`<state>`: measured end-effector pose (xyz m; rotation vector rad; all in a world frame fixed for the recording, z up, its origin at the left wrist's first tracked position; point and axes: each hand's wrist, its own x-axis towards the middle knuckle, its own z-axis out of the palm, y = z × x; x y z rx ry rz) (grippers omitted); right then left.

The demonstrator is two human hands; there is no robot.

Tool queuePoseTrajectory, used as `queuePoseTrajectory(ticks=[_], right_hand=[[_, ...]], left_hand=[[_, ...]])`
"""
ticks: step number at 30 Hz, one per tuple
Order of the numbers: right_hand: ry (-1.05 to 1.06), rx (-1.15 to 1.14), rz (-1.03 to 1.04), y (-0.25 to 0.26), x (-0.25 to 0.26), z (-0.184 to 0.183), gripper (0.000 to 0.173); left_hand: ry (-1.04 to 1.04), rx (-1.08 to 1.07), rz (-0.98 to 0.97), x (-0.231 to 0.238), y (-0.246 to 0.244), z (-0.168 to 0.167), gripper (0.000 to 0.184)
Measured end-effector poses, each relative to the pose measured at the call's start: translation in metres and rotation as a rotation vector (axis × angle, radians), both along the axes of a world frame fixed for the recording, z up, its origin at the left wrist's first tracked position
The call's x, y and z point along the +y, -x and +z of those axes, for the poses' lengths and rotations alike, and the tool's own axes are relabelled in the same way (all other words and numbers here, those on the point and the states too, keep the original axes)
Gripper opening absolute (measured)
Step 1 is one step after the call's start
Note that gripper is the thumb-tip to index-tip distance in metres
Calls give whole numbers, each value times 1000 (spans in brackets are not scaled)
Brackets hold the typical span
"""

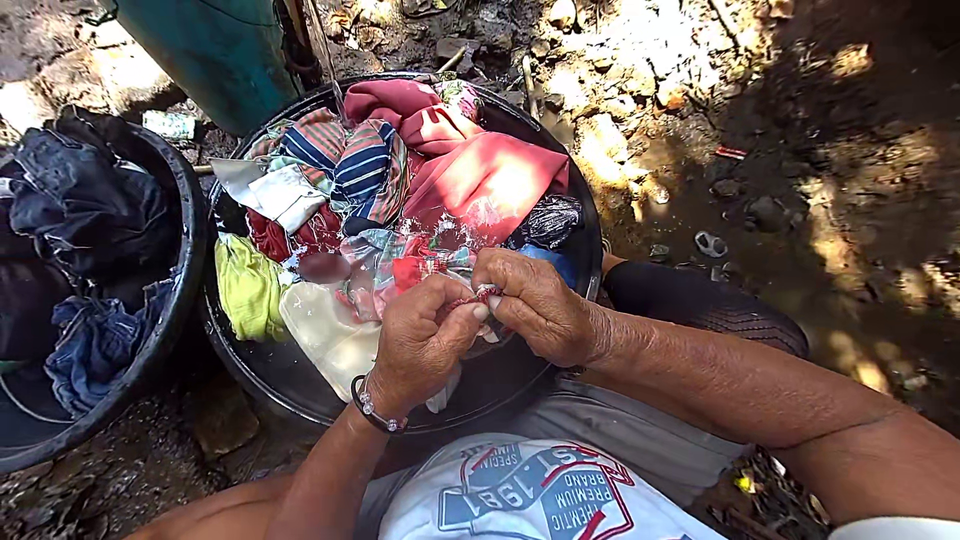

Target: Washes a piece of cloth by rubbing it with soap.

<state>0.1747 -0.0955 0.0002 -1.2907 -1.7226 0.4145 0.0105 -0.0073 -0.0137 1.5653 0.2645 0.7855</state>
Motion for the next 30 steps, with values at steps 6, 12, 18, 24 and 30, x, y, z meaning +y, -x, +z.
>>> queuePoseTrajectory(ticks=[6, 12, 18, 24, 30], right_hand=[[23, 102, 82, 0, -3, 2, 21], [43, 180, 98, 3, -6, 3, 19], [11, 130, 172, 0, -6, 5, 19], [49, 73, 214, -1, -5, 8, 21], [-15, 113, 149, 1, -5, 2, 21]], left_hand=[[206, -7, -53, 1, 1, -2, 20], [165, -3, -79, 4, 3, -2, 15], [94, 6, -79, 7, 7, 5, 15], [40, 43, -60, 9, 9, 6, 15], [42, 126, -54, 10, 7, 4, 17]])
